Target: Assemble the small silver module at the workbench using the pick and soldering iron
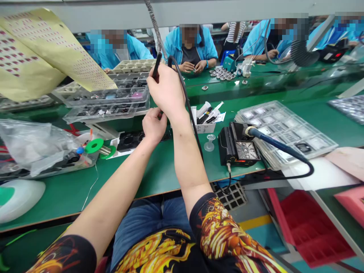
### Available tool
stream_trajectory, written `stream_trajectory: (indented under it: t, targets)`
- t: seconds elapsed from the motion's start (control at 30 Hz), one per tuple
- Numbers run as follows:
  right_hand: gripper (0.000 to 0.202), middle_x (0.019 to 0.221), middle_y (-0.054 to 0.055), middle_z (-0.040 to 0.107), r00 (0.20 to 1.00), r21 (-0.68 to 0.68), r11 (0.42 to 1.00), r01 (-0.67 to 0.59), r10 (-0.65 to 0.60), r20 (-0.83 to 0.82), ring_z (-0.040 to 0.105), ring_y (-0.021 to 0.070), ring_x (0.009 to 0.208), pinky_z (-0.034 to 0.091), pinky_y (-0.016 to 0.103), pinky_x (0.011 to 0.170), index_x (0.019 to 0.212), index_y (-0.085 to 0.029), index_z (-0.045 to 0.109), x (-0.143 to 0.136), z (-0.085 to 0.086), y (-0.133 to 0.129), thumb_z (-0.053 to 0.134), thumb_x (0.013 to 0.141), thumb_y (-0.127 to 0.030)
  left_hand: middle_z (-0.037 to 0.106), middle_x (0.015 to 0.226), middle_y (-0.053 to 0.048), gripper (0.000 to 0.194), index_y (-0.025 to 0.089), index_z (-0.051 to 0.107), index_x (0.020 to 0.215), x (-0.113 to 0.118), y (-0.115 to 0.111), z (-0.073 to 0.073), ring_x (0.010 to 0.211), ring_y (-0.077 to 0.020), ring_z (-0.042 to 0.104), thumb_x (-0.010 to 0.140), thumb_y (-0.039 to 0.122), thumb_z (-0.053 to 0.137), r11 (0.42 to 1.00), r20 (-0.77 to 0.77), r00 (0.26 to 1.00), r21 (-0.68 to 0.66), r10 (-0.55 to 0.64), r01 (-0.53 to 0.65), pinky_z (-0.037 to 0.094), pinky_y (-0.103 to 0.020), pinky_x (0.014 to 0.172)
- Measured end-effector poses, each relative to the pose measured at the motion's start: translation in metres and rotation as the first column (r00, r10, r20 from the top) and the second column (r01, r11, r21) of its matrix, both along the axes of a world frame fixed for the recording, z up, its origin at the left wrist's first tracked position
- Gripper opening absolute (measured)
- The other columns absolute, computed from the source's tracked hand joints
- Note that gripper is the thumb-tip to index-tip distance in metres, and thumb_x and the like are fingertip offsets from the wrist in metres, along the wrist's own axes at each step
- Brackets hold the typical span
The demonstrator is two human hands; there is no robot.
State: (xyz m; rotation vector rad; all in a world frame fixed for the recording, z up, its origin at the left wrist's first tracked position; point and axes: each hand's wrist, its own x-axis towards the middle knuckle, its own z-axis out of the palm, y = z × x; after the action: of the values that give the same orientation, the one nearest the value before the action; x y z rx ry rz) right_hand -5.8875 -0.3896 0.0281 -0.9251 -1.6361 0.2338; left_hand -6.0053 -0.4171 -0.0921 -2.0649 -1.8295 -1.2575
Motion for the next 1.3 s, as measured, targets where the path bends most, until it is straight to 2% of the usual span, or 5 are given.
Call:
stream_trajectory:
  t: [0.57,0.87,0.97,1.1,1.3]
  targets:
    - [0.015,0.083,0.000,0.065,0.999,0.024,0.999,-0.046,0.046,-0.006,0.074,0.0209,0.090,0.062,0.038,0.096,0.093,-0.023,0.061,0.000,-0.007,0.008,0.059,0.102,-0.035,0.071,0.098,-0.009,0.010,0.023,0.066,0.092,0.002,0.006,0.013,0.087,-0.0265,0.067,0.099,0.019,0.059,0.998,-0.072,0.997,-0.050,0.025,-0.029,0.038,-0.036,0.070]
    - [0.009,0.080,-0.001,0.068,0.999,-0.018,0.999,-0.033,0.032,-0.010,0.072,0.0177,0.086,0.060,0.032,0.089,0.089,-0.025,0.059,0.000,-0.001,0.000,0.059,0.098,-0.026,0.071,0.095,-0.011,0.010,0.021,0.066,0.088,-0.001,0.011,0.021,0.085,-0.0270,0.066,0.097,0.019,0.061,0.996,-0.157,0.988,-0.087,0.000,-0.013,0.036,-0.036,0.067]
    - [0.010,0.079,-0.001,0.070,0.999,-0.027,0.999,-0.024,0.024,-0.024,0.072,0.0172,0.085,0.060,0.030,0.086,0.088,-0.025,0.058,0.001,-0.001,0.000,0.061,0.097,-0.027,0.071,0.096,-0.012,0.011,0.021,0.067,0.090,-0.005,0.015,0.020,0.086,-0.0272,0.066,0.098,0.020,0.060,0.996,-0.205,0.979,-0.091,-0.024,0.005,0.036,-0.037,0.068]
    - [0.021,0.082,0.001,0.069,0.998,-0.032,0.998,-0.051,0.051,-0.022,0.074,0.0197,0.091,0.061,0.032,0.087,0.093,-0.025,0.059,0.003,-0.003,0.000,0.058,0.104,-0.042,0.072,0.099,-0.012,0.012,0.020,0.071,0.097,-0.012,0.020,0.014,0.085,-0.0266,0.067,0.099,0.022,0.059,0.997,-0.262,0.963,-0.059,-0.058,0.044,0.036,-0.037,0.067]
    - [0.015,0.082,0.000,0.069,1.000,-0.033,0.999,-0.021,0.021,-0.020,0.073,0.0179,0.087,0.061,0.031,0.087,0.092,-0.024,0.059,0.003,-0.001,-0.004,0.058,0.104,-0.033,0.072,0.101,-0.013,0.020,0.019,0.074,0.103,-0.028,0.027,0.003,0.087,-0.0281,0.068,0.099,0.019,0.055,0.988,-0.377,0.913,-0.058,-0.156,0.145,0.038,-0.038,0.068]
